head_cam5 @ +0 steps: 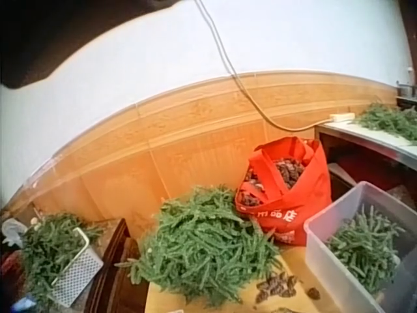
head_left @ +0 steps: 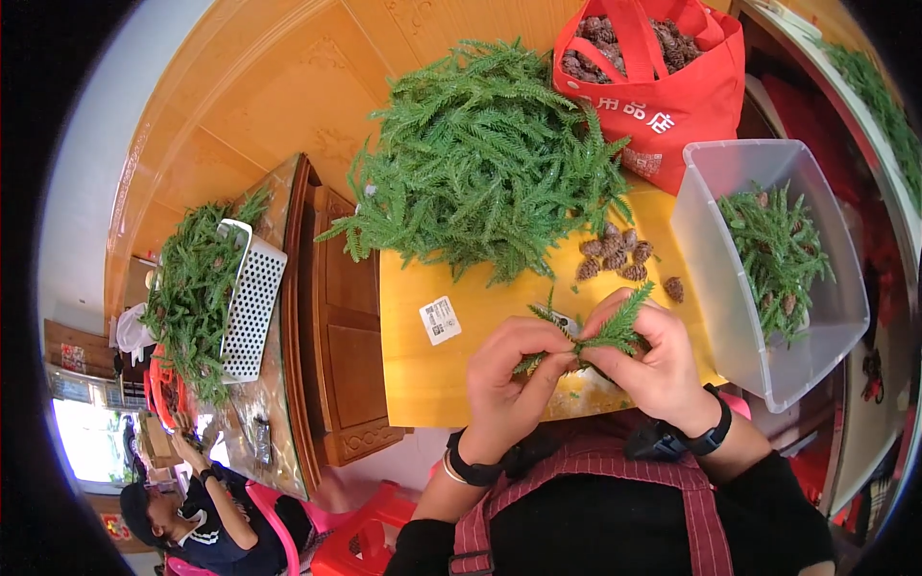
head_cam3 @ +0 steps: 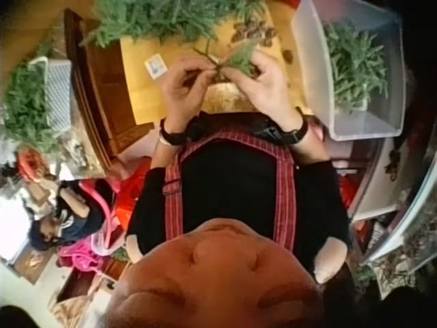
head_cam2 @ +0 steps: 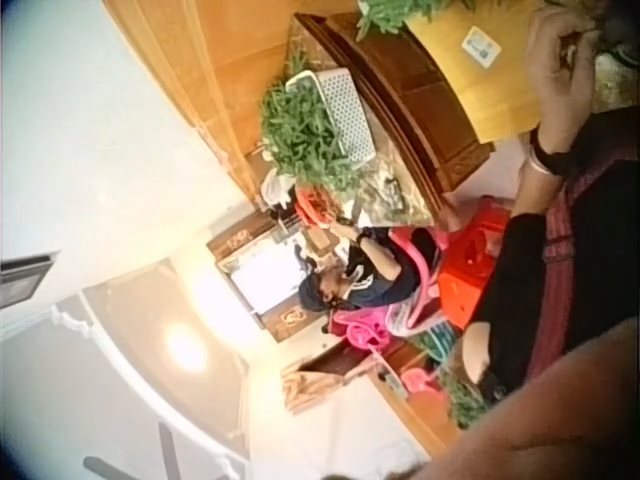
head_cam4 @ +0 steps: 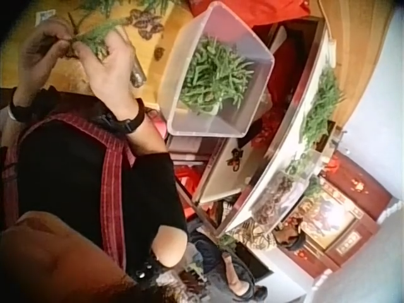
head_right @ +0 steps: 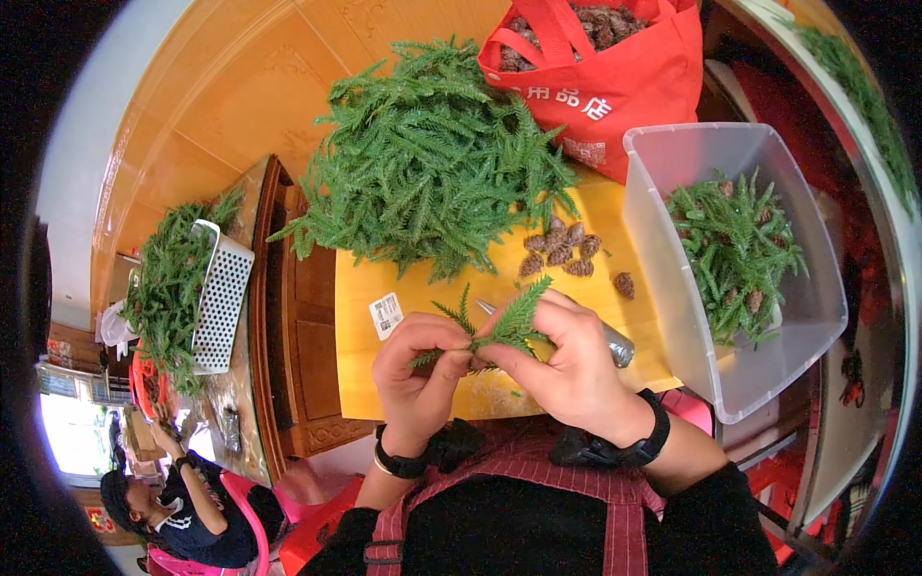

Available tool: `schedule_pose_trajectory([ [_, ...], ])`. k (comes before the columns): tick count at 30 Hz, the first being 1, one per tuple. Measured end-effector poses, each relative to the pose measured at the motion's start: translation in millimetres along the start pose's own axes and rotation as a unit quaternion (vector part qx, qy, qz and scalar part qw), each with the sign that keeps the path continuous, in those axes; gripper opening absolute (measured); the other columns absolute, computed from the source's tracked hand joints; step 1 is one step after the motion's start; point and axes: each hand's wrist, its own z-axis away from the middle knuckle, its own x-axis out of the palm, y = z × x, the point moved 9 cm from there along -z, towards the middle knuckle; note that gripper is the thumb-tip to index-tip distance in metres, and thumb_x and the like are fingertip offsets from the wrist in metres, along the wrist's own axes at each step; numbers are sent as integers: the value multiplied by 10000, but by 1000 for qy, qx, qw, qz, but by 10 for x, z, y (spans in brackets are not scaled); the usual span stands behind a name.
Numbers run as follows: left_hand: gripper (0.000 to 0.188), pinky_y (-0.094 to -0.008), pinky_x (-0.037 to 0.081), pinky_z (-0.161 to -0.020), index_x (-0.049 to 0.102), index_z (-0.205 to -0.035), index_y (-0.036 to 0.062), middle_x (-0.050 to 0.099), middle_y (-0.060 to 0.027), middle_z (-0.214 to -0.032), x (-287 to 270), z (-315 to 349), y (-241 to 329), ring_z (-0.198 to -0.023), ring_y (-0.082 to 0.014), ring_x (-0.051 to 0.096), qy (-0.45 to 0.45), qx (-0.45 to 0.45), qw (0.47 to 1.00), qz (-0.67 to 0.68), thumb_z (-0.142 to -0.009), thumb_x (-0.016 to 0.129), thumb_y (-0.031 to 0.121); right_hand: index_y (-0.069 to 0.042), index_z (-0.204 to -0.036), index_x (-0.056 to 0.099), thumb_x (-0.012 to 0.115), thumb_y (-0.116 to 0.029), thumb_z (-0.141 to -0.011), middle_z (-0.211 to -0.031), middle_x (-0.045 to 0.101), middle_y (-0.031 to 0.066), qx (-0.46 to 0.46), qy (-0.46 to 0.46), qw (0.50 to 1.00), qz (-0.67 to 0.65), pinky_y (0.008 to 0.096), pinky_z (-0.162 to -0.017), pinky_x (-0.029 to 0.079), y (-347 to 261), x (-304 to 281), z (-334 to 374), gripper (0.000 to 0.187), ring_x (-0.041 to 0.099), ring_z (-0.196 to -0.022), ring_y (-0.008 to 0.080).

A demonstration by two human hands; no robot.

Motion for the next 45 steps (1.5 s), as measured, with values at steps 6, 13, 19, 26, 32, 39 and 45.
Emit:
schedule_pose_trajectory([
  [6,86,-229,485,-592,524,-893,-11,535,-92,-876,26,30,-139,-715,-129,558,30,-99,988,114,-825,576,-18,7,-829,595,617,36,-725,-828,573,39,-80,17,989,126,246,-665,429,-158,-24,-21,109,547,-752,114],
  [13,140,-273,474,-623,575,-849,-3,584,-97,-804,-5,-57,-7,-729,-186,571,43,-12,999,22,-737,633,-66,10,-855,549,646,9,-763,-809,589,43,66,86,985,-135,240,-710,437,143,-89,16,133,560,-780,108],
  [19,151,-274,469,-630,574,-847,0,584,-95,-799,-17,-56,-24,-725,-193,570,63,-40,997,22,-728,636,-69,-14,-843,532,643,41,-734,-840,572,85,-71,71,995,24,274,-721,437,-59,-116,18,164,560,-800,165],
  [26,141,-229,463,-624,565,-870,1,564,-81,-844,17,-23,-89,-732,-143,561,65,-93,989,92,-758,611,-70,-19,-807,577,670,31,-683,-848,566,101,-153,95,975,130,289,-634,454,-222,-110,50,163,564,-721,211],
  [32,89,-189,441,-601,552,-879,1,533,-47,-867,37,-9,-180,-743,-87,532,51,-146,980,123,-810,580,-48,-82,-835,625,669,57,-647,-893,511,83,-289,57,917,270,312,-652,437,-405,36,140,238,522,-755,212],
  [39,66,-240,425,-736,522,-889,-5,527,-65,-894,73,18,-281,-833,-121,516,36,-175,964,198,-836,561,-2,-42,-822,667,666,63,-639,-892,524,79,-370,9,877,305,261,-609,455,-521,113,172,211,545,-748,194],
  [45,121,-226,462,-624,577,-867,13,565,-70,-869,53,-41,-111,-735,-137,564,32,-76,988,132,-773,613,-53,-49,-899,560,564,-9,-761,-905,525,91,-96,-24,995,-30,250,-712,423,-93,-109,-14,144,524,-848,163],
])
